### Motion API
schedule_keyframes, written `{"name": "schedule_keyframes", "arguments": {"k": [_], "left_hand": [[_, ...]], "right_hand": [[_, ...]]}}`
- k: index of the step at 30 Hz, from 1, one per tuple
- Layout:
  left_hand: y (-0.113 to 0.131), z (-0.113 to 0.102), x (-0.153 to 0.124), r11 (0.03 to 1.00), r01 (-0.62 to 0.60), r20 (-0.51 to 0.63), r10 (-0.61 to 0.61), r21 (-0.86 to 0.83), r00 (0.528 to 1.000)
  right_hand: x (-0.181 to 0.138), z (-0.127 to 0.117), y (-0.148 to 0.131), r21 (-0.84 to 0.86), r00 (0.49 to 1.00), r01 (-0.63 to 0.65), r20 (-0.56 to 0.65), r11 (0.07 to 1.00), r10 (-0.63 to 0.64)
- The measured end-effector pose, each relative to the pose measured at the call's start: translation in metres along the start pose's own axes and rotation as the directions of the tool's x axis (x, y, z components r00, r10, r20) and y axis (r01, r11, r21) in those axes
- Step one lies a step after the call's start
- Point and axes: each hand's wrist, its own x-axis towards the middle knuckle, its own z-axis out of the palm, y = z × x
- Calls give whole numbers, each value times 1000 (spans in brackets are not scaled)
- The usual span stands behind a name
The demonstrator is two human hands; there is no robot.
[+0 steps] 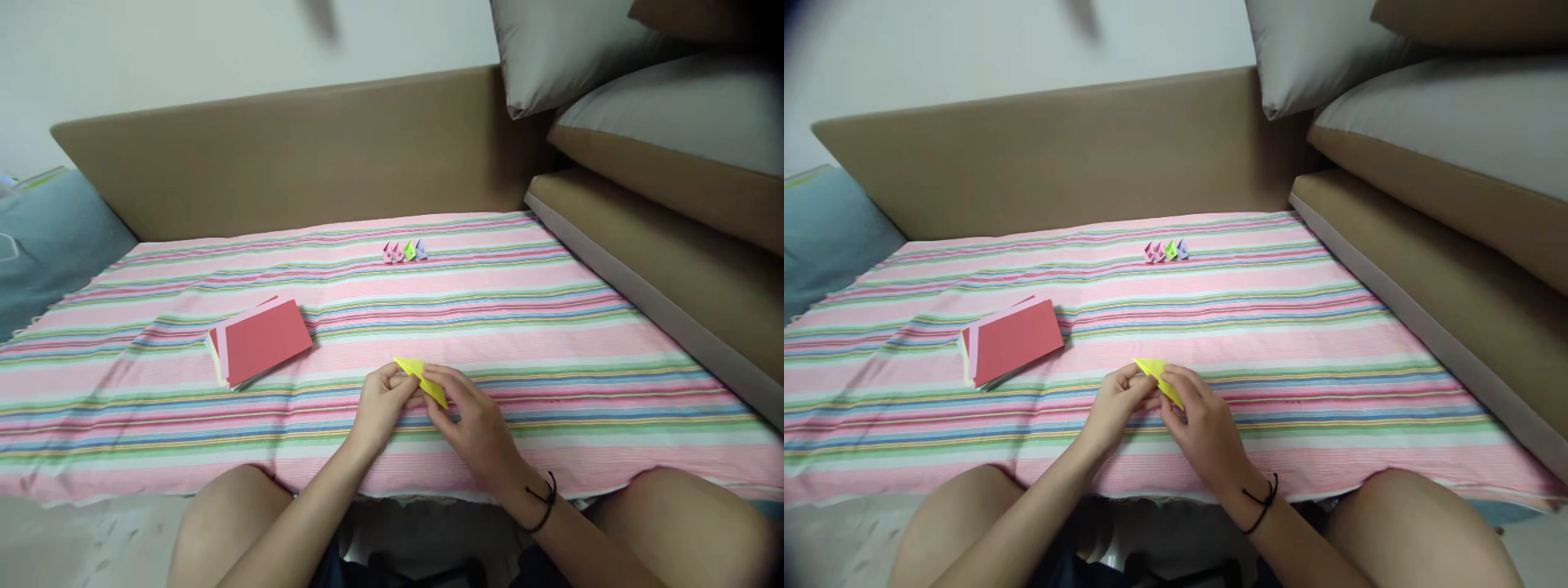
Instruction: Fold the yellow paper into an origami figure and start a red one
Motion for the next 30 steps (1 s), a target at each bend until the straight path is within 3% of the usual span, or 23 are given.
{"name": "schedule_keyframes", "arguments": {"k": [8, 11, 16, 20, 24, 30], "left_hand": [[-5, -2, -3, 926, -145, -48, 172, 347, 984], [-8, 0, -7, 858, -194, -69, 256, 475, 964], [-10, 1, -8, 628, -182, -63, 347, 757, 936], [-12, -2, -7, 503, -248, 4, 436, 828, 900], [-15, -5, -8, 427, -345, 100, 498, 836, 861], [-12, -10, -10, 529, -422, 136, 495, 737, 858]], "right_hand": [[4, -1, 5, 77, 973, -229, 11, 970, 229], [4, 2, 4, 36, 976, -218, -18, 975, 218], [1, 10, 3, -9, 991, -109, -78, 994, 108], [1, 14, 1, 34, 981, -33, -192, 999, 39], [2, 9, -2, 254, 955, -121, -232, 960, 182], [4, 2, -3, 580, 916, -269, -92, 768, 391]]}}
